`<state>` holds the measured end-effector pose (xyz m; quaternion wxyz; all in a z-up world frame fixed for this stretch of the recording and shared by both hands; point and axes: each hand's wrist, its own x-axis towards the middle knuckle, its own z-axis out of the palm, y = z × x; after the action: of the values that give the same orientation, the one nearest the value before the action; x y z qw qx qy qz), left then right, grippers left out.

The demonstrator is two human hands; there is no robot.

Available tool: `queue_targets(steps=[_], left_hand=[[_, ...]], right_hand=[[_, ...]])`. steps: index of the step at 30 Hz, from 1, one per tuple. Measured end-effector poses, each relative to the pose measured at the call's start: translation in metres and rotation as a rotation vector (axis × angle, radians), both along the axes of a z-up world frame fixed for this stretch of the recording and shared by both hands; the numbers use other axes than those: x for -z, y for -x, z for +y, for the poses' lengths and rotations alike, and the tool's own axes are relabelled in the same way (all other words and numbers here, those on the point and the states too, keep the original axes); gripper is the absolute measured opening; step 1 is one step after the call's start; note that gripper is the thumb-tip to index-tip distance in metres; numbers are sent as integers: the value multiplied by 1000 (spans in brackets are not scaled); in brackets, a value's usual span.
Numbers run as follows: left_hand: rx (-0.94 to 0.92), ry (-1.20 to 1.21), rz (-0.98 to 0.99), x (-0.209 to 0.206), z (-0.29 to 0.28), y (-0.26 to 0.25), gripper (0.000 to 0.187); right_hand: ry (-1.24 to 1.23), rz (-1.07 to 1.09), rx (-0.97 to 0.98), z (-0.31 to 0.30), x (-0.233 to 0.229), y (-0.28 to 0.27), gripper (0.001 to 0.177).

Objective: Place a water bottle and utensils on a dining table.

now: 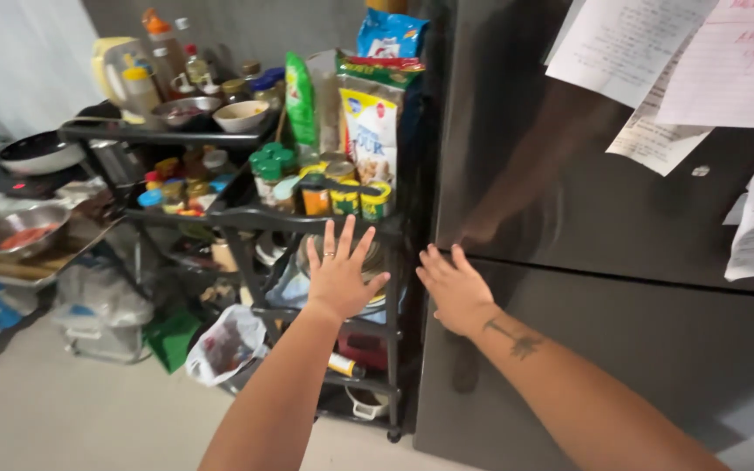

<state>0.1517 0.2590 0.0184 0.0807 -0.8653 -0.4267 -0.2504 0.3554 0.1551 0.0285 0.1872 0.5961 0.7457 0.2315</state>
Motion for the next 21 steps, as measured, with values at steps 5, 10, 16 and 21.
queue_targets(steps=[5,10,16,21], left_hand=[[119,-4,12,3,18,-21,93],[199,57,79,-19,13,-29,102],[218,144,93,-18,26,-26,109],[276,172,76,-15,29,-20,112]], right_hand=[[-55,-231,-30,32,24,3,58],[74,-302,60,46,39,15,53],[193,-337,237,81,47,44,52],[255,-369,366,83,46,55,54]])
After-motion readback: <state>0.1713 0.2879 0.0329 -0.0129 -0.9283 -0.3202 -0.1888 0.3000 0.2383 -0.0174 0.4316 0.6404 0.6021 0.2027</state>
